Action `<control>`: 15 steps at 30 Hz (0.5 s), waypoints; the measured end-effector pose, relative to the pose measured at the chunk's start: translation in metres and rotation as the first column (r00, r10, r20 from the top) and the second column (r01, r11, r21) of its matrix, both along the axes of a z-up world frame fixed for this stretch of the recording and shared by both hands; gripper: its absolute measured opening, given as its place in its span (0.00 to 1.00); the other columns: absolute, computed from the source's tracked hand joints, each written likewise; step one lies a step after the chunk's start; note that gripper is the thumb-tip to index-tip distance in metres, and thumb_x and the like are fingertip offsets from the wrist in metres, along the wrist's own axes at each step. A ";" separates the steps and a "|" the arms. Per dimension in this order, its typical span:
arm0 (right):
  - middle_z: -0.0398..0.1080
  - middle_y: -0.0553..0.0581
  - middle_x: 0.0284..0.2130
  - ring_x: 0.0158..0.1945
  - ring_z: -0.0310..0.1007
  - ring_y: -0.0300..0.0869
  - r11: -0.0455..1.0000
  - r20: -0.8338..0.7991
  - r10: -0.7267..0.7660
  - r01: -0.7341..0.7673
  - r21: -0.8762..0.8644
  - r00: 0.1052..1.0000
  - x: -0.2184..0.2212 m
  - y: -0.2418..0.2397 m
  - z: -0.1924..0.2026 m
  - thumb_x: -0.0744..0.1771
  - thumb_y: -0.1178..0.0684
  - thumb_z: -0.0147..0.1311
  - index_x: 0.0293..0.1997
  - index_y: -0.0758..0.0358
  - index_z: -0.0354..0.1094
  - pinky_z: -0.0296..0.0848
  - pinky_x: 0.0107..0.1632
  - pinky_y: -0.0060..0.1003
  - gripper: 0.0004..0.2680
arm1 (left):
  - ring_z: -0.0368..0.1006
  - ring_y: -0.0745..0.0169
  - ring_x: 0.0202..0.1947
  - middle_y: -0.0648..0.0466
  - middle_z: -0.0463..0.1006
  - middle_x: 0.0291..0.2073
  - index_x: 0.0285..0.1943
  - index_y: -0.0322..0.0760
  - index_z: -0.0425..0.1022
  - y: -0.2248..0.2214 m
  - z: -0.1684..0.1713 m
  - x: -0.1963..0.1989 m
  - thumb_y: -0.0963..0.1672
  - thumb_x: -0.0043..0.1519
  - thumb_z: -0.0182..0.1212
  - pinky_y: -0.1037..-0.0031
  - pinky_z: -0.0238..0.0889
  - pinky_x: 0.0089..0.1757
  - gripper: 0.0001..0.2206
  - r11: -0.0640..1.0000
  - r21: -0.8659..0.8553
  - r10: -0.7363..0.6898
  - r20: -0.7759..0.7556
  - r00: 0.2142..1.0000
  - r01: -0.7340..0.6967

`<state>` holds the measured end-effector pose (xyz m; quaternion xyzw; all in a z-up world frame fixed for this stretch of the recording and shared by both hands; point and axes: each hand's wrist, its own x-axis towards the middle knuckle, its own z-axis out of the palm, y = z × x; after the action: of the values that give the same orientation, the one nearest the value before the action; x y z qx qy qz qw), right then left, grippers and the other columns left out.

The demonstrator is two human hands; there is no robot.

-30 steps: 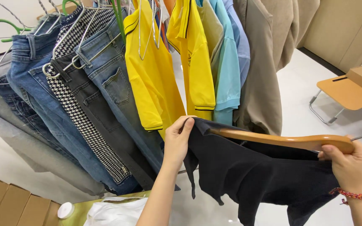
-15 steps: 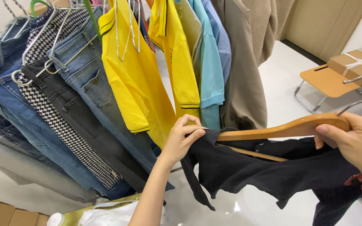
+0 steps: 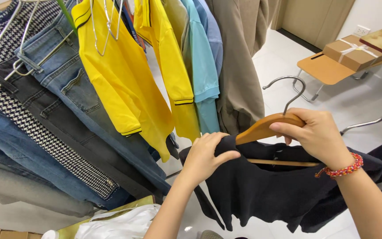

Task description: Picking clothes from a rack, bagging them, placing them in boxes, and tying ribbons around the boxes.

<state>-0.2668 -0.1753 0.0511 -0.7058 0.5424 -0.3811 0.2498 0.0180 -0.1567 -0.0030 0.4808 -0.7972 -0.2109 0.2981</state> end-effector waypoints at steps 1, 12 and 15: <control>0.75 0.50 0.15 0.24 0.70 0.34 1.000 0.021 0.022 -0.022 -0.012 1.000 0.001 0.001 -0.001 0.66 0.49 0.67 0.24 0.61 0.77 0.67 0.38 0.30 0.11 | 0.74 0.53 0.50 0.59 0.82 0.49 0.54 0.43 0.76 0.007 0.001 -0.004 0.58 0.63 0.62 0.62 0.61 0.49 0.22 0.996 -0.062 0.068 0.059 0.996 -0.064; 0.81 0.65 0.59 0.60 0.81 0.55 0.909 0.247 0.024 -0.124 0.399 0.969 -0.123 -0.013 -0.040 0.68 0.32 0.28 0.63 0.70 0.75 0.73 0.68 0.50 0.32 | 0.73 0.59 0.38 0.60 0.82 0.37 0.45 0.43 0.78 0.000 -0.023 0.041 0.50 0.63 0.69 0.66 0.57 0.43 0.11 0.867 -0.474 0.154 -0.042 0.987 -0.155; 0.75 0.71 0.64 0.67 0.73 0.57 0.738 0.362 -0.238 -0.075 0.671 0.901 -0.131 -0.011 -0.091 0.70 0.30 0.23 0.66 0.80 0.69 0.62 0.75 0.48 0.36 | 0.74 0.59 0.38 0.60 0.82 0.37 0.45 0.43 0.79 -0.002 -0.029 0.052 0.49 0.62 0.70 0.65 0.58 0.44 0.11 0.858 -0.464 0.208 -0.077 0.975 -0.220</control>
<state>-0.3981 -0.1862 -0.0401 -0.4428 0.6058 -0.3156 0.5808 0.0705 -0.1591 -0.0324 0.4772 -0.7623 0.0172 0.4370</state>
